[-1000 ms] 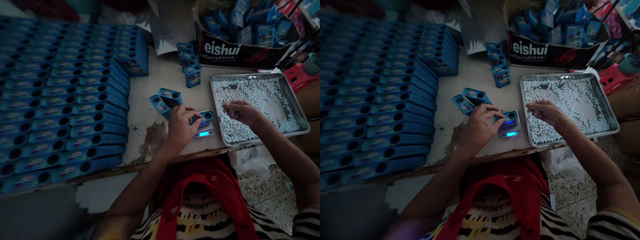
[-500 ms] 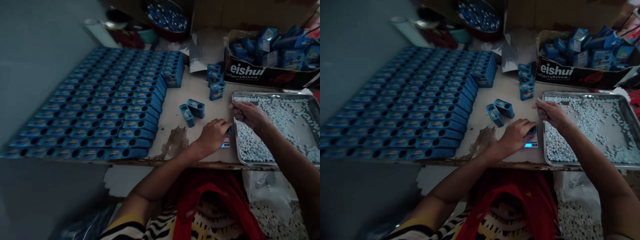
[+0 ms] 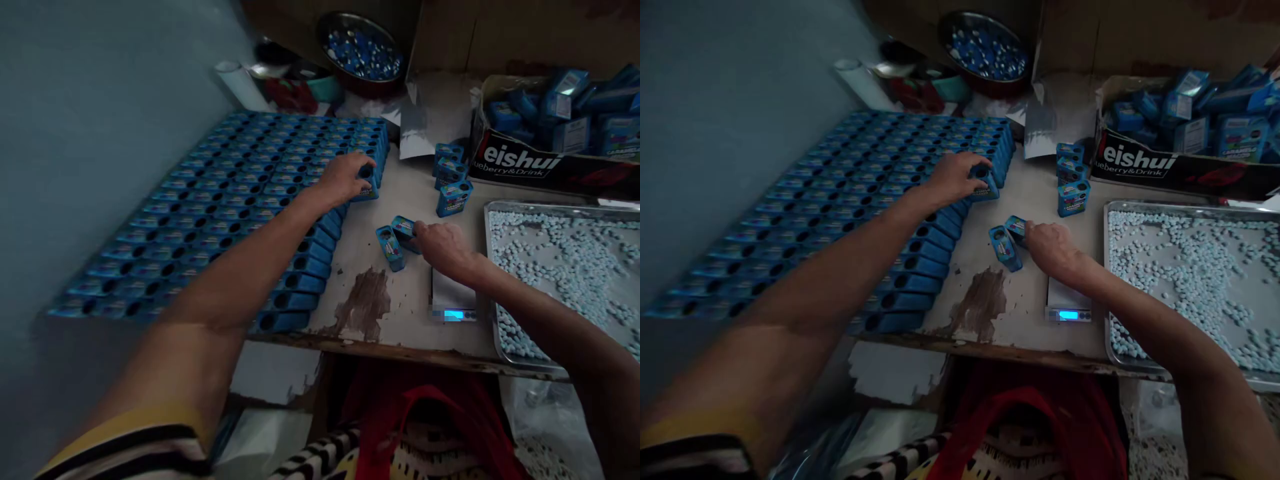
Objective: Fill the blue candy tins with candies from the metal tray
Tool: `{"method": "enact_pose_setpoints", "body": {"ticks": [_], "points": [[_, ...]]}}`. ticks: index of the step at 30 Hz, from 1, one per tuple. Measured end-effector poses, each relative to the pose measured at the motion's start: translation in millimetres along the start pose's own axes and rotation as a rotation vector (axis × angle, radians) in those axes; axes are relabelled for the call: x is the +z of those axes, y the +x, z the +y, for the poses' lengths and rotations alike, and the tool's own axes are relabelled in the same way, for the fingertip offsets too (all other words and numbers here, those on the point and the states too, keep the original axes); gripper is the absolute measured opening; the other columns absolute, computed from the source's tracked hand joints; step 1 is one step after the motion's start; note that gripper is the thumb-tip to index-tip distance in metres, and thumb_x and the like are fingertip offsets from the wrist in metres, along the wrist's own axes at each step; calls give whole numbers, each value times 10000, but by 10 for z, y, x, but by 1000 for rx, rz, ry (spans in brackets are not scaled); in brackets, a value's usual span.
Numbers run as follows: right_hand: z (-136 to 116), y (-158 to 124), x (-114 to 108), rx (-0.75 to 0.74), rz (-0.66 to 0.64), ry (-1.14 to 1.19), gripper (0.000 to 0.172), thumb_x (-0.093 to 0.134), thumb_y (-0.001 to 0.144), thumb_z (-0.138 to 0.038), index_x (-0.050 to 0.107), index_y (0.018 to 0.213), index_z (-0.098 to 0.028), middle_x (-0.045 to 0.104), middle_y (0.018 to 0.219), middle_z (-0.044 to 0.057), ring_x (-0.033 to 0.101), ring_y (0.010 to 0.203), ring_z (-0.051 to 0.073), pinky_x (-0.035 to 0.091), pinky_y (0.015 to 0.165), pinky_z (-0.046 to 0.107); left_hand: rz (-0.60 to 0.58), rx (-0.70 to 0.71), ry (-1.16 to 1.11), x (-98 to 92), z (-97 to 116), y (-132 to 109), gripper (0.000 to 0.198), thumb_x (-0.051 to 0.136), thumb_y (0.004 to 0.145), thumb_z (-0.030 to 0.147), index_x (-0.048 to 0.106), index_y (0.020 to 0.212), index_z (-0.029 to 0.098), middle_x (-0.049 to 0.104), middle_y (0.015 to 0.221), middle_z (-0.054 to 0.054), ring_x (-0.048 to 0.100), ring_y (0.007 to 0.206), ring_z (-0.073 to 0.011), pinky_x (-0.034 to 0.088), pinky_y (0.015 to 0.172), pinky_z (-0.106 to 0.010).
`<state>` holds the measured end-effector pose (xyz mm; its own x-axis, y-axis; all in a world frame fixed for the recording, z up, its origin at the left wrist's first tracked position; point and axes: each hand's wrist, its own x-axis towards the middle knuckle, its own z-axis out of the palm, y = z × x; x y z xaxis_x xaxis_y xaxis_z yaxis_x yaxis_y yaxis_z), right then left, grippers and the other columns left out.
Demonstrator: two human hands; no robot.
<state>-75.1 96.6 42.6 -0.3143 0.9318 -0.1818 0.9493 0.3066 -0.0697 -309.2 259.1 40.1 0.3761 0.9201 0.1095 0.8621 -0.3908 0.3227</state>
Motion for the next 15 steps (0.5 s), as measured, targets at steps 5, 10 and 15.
{"method": "enact_pose_setpoints", "body": {"ticks": [5, 10, 15], "points": [[-3, -32, 55, 48, -21, -86, 352, 465, 1068, -109, 743, 1282, -143, 852, 1032, 203, 819, 950, 319, 501, 744, 344, 25, 1, -164, 377, -351, 294, 272, 828, 885, 175, 756, 1147, 185, 771, 1241, -21, 621, 1237, -226, 465, 1239, -460], [269, -401, -103, 148, 26, -90, 362, 439, 1160, -344, 748, 1282, -200, 863, 1093, 160, 807, 941, 300, 402, 691, 337, 12, 4, -254, 394, -431, 419, 348, 847, 971, 336, 700, 1189, 108, 741, 1223, 70, 504, 1201, -124, 313, 1370, -451], [338, -1044, -203, 211, -38, -97, 339, 469, 1157, -352, 766, 1248, -217, 871, 1062, 129, 797, 904, 266, 315, 655, 332, 128, -62, -266, 293, -181, 285, 824, 974, 774, 665, 698, 1315, 107, 653, 1476, 2, 497, 1364, -209, 331, 1390, -479]]}}
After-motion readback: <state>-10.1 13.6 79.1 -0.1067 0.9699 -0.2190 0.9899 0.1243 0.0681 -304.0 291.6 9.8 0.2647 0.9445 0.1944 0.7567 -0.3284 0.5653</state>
